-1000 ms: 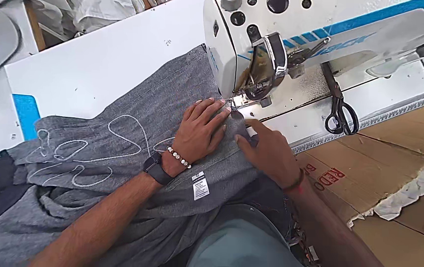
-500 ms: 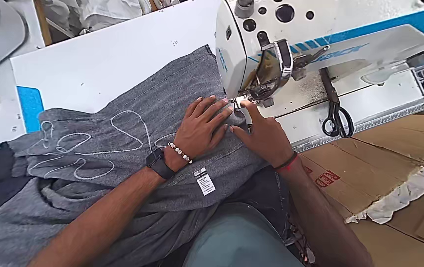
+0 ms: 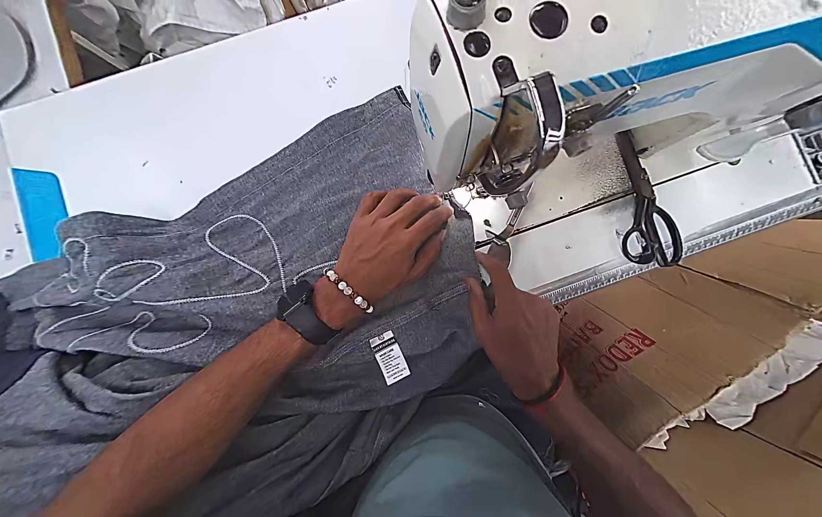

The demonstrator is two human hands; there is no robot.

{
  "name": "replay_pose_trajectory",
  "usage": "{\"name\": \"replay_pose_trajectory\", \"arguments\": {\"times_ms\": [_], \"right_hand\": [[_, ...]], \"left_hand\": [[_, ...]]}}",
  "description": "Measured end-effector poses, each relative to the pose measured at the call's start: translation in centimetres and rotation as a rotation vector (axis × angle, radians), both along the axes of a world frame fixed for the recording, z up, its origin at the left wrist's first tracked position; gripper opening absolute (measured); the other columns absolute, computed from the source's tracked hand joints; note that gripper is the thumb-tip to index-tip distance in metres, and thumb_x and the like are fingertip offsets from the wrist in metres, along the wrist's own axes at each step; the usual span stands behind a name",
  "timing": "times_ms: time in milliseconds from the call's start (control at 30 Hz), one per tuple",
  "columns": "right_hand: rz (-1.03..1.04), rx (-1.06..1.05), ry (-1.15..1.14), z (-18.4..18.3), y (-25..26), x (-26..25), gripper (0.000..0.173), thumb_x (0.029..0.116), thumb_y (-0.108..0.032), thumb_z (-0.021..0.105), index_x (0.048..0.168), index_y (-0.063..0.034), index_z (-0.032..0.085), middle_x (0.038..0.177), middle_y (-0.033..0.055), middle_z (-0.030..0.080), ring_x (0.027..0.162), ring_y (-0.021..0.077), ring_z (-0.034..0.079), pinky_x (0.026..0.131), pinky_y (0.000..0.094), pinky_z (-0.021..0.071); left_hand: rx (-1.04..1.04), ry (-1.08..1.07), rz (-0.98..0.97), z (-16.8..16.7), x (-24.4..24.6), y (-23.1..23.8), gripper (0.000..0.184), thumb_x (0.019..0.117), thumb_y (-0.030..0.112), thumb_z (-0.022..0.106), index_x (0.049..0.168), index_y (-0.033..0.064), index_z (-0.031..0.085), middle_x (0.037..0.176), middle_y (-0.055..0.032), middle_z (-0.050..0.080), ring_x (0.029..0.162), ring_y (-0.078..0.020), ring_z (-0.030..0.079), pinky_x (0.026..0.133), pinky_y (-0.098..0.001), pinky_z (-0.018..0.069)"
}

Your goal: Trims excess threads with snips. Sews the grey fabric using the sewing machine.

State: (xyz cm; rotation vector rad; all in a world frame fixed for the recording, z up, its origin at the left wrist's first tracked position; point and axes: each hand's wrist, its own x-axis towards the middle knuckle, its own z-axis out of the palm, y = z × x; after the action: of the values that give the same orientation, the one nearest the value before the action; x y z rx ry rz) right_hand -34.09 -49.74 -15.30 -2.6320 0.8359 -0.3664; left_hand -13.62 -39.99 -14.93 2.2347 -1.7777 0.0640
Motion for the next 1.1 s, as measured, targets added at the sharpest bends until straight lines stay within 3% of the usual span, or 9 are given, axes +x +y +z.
{"name": "replay_pose_trajectory", "arguments": {"times_ms": [100, 233, 333, 467, 533, 700, 900, 1000, 1100], "right_hand": [[0.012, -0.077, 0.017, -0.1, 0.7, -0.3, 0.04, 0.1013, -0.024, 0.051, 0.136, -0.0149, 0.069, 0.056, 0.0011, 0.059, 0.043, 0.02, 0.055, 0.039, 0.0384, 0.0405], [0.063, -0.111, 0.09, 0.6, 0.7, -0.6, 0.041, 0.0974, -0.02, 0.05, 0.13, -0.0216, 0.074, 0.063, 0.0005, 0.064, 0.047, 0.0196, 0.058, 0.04, 0.0378, 0.0407], [0.039, -0.064, 0.006, 1.3, -0.9, 0.2, 0.03, 0.101, -0.032, 0.055, 0.119, -0.0224, 0.078, 0.081, 0.0018, 0.069, 0.068, 0.0197, 0.066, 0.053, 0.0386, 0.0502], [-0.058, -0.03, 0.103, 1.4, -6.0, 1.8, 0.035, 0.1058, -0.044, 0.05, 0.128, -0.0279, 0.072, 0.089, 0.0078, 0.068, 0.074, 0.028, 0.066, 0.056, 0.0477, 0.051], [-0.139, -0.085, 0.098, 1.5, -6.9, 1.9, 0.034, 0.1062, -0.04, 0.049, 0.111, -0.0185, 0.075, 0.09, 0.0102, 0.065, 0.079, 0.0298, 0.065, 0.061, 0.0485, 0.0501], [0.017, 0.038, -0.106, 0.2, -4.0, 4.3, 0.034, 0.1023, -0.031, 0.059, 0.126, -0.0101, 0.07, 0.099, 0.0079, 0.071, 0.088, 0.0242, 0.069, 0.07, 0.043, 0.0575], [-0.002, -0.133, -0.181, -1.5, -1.3, 6.0, 0.024, 0.0994, -0.02, 0.062, 0.114, -0.0126, 0.079, 0.087, 0.0067, 0.065, 0.074, 0.0201, 0.064, 0.057, 0.0333, 0.0509], [-0.02, 0.097, -0.194, -0.5, -2.6, 5.7, 0.021, 0.1016, -0.021, 0.059, 0.108, -0.0122, 0.077, 0.089, 0.0033, 0.071, 0.068, 0.0137, 0.066, 0.056, 0.0333, 0.0552], [-0.093, 0.261, -0.173, 0.0, -4.4, 6.0, 0.023, 0.1059, -0.027, 0.056, 0.105, -0.0143, 0.075, 0.074, 0.001, 0.067, 0.056, 0.013, 0.059, 0.05, 0.0354, 0.048]], "left_hand": [[-0.034, -0.086, 0.0, -0.6, 0.4, -1.2, 0.038, 0.105, 0.035, 0.05, 0.138, 0.0238, 0.065, 0.125, -0.0062, 0.068, 0.115, -0.028, 0.061, 0.096, -0.0467, 0.045], [-0.086, -0.153, -0.035, -1.2, 1.1, -1.3, 0.032, 0.1042, 0.03, 0.053, 0.129, 0.0233, 0.072, 0.121, -0.0066, 0.07, 0.115, -0.0287, 0.062, 0.097, -0.0479, 0.0456], [-0.067, -0.122, -0.029, -1.4, 1.4, -0.4, 0.034, 0.1046, 0.032, 0.053, 0.133, 0.0268, 0.07, 0.13, -0.0028, 0.069, 0.121, -0.027, 0.06, 0.102, -0.0472, 0.0431], [-0.066, -0.106, -0.024, -1.7, 1.4, -0.1, 0.035, 0.1048, 0.035, 0.052, 0.135, 0.029, 0.068, 0.134, -0.0023, 0.067, 0.124, -0.0272, 0.059, 0.104, -0.0486, 0.0423], [-0.078, -0.1, -0.012, -1.9, 1.4, -0.2, 0.036, 0.1049, 0.036, 0.051, 0.136, 0.0298, 0.068, 0.135, -0.0022, 0.066, 0.125, -0.0271, 0.058, 0.105, -0.0481, 0.0416], [-0.073, -0.069, -0.021, -1.8, 1.2, -0.2, 0.036, 0.1042, 0.033, 0.052, 0.135, 0.0259, 0.069, 0.134, -0.006, 0.065, 0.126, -0.0294, 0.057, 0.106, -0.05, 0.0406], [-0.101, -0.044, -0.012, -1.9, 1.2, 0.0, 0.032, 0.1045, 0.033, 0.054, 0.131, 0.0258, 0.071, 0.132, -0.0041, 0.067, 0.124, -0.0279, 0.058, 0.105, -0.0484, 0.0411], [-0.111, -0.041, -0.006, -2.1, 1.3, -0.1, 0.032, 0.104, 0.034, 0.054, 0.129, 0.0267, 0.072, 0.131, -0.0032, 0.067, 0.124, -0.0277, 0.058, 0.105, -0.0482, 0.0407], [-0.121, -0.015, 0.0, -2.1, 1.4, -0.1, 0.031, 0.1032, 0.033, 0.056, 0.128, 0.027, 0.073, 0.131, -0.0036, 0.067, 0.123, -0.0277, 0.058, 0.105, -0.0482, 0.0405]]}}
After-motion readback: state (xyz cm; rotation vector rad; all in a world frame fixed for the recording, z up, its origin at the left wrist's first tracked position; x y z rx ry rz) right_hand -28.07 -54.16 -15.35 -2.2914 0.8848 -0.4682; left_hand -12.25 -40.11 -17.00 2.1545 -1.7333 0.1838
